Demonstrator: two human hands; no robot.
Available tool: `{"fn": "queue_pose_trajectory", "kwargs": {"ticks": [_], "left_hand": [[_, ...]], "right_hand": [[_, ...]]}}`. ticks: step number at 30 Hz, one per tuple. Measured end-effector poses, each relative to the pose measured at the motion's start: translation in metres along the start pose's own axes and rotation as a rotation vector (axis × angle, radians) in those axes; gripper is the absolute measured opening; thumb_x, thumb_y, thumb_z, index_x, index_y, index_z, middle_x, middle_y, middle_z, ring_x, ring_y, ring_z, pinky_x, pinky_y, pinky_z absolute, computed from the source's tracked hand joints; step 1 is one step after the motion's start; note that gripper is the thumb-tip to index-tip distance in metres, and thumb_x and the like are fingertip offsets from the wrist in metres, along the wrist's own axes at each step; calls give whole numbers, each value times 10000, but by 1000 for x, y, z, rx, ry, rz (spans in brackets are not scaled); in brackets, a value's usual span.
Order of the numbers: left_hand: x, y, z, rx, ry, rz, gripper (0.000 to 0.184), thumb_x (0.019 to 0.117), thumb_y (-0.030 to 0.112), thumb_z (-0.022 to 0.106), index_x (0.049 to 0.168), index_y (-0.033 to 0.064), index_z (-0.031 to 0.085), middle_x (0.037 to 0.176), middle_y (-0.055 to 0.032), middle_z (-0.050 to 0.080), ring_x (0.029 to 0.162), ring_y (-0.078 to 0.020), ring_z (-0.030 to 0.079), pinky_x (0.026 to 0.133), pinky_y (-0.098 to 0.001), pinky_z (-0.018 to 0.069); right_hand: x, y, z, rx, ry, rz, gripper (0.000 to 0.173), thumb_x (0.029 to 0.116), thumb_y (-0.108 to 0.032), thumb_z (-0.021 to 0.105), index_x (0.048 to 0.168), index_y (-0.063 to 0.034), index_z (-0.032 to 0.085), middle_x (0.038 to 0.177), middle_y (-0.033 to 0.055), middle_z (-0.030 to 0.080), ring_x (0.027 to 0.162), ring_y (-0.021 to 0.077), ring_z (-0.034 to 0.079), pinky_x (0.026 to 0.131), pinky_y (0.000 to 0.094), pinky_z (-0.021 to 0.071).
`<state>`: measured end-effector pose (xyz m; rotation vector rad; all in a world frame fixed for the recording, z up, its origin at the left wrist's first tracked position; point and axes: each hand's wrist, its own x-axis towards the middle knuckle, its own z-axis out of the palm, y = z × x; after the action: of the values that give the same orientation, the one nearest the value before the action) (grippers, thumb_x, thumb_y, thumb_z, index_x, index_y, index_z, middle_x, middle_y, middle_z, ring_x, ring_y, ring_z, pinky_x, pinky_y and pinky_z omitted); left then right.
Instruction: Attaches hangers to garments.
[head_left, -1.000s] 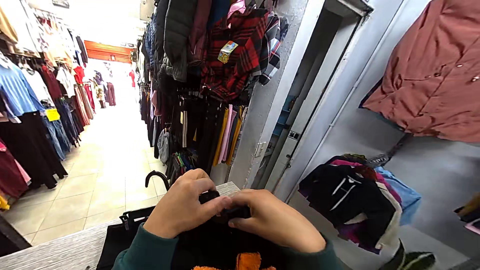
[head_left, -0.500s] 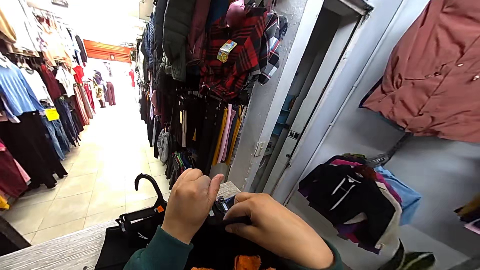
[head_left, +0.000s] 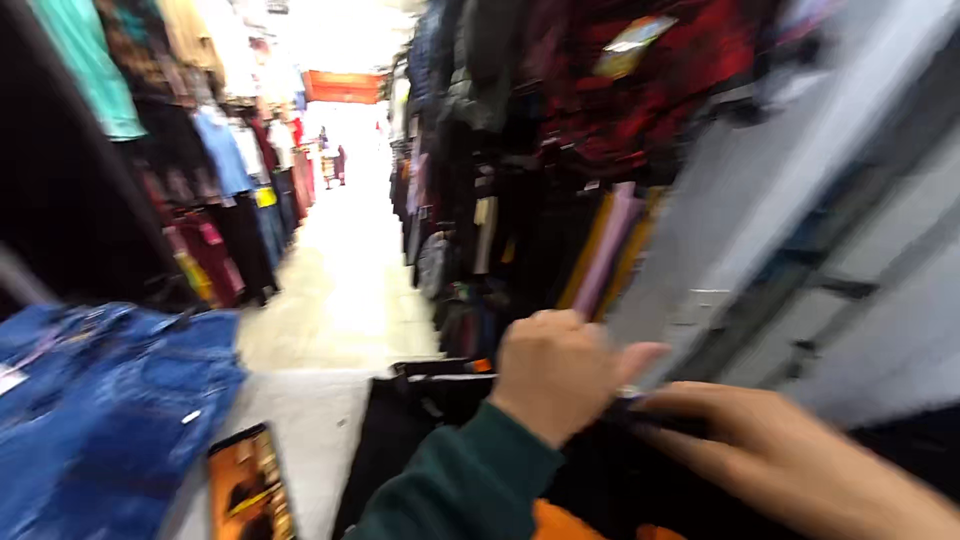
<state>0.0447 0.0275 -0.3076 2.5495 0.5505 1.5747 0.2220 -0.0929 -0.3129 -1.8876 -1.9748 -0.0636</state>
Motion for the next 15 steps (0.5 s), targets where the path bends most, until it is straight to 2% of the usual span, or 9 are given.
{"fn": "queue_pose_trajectory", "kwargs": {"ticks": [1, 3, 5, 9, 11, 13, 15], "left_hand": [[2, 0, -12, -57, -159, -31, 398, 999, 372, 641, 776, 48, 701, 831, -84, 684, 836, -241, 691, 731, -434, 586], [10, -4, -35, -185, -495, -92, 318, 1056, 294, 561, 1044, 20, 722, 1123, -117, 686, 1087, -260, 653, 910, -488, 547], [13, -12, -39, -222, -633, -58, 273, 1048, 224, 577, 1190, 17, 684, 1218, -132, 660, 1163, -267, 627, 957, -484, 532], [11, -13, -38, -112, -622, 20, 270, 1034, 254, 614, 1184, 45, 697, 1173, -94, 670, 1149, -242, 624, 945, -430, 533], [12, -10, -45, -94, -618, 47, 250, 1005, 247, 662, 1169, 66, 715, 1129, -80, 676, 1121, -232, 625, 936, -412, 531], [14, -7, -52, -90, -644, 82, 239, 975, 230, 703, 1163, 83, 722, 1099, -71, 699, 1097, -214, 644, 943, -394, 537], [14, -2, -59, -104, -699, 136, 257, 947, 162, 730, 1184, 63, 713, 1085, -93, 716, 1084, -231, 660, 968, -400, 530]], "right_hand": [[1, 0, -3, 12, -35, 15, 144, 856, -249, 732, 899, -117, 771, 842, 60, 723, 778, 233, 698, 688, 509, 571], [5, -20, -10, 48, -104, 104, 120, 892, -35, 714, 970, 52, 742, 937, 231, 718, 898, 365, 702, 835, 572, 551], [7, -44, -14, 69, -110, 165, 121, 898, 61, 667, 983, 136, 710, 960, 309, 689, 943, 409, 677, 885, 555, 525], [2, -57, -16, 89, -66, 111, 156, 901, 82, 633, 1015, 176, 684, 973, 353, 662, 937, 427, 660, 878, 539, 528], [-2, -75, -19, 138, -28, 155, 220, 953, 74, 523, 1063, 222, 643, 995, 368, 659, 933, 359, 667, 886, 444, 538], [-4, -95, -26, 197, 27, 246, 304, 1013, 37, 406, 1087, 249, 611, 1023, 361, 653, 961, 247, 655, 913, 310, 517], [-9, -87, -28, 222, 38, 199, 294, 1009, 51, 422, 1098, 273, 593, 1012, 376, 648, 957, 234, 655, 910, 275, 509]]}}
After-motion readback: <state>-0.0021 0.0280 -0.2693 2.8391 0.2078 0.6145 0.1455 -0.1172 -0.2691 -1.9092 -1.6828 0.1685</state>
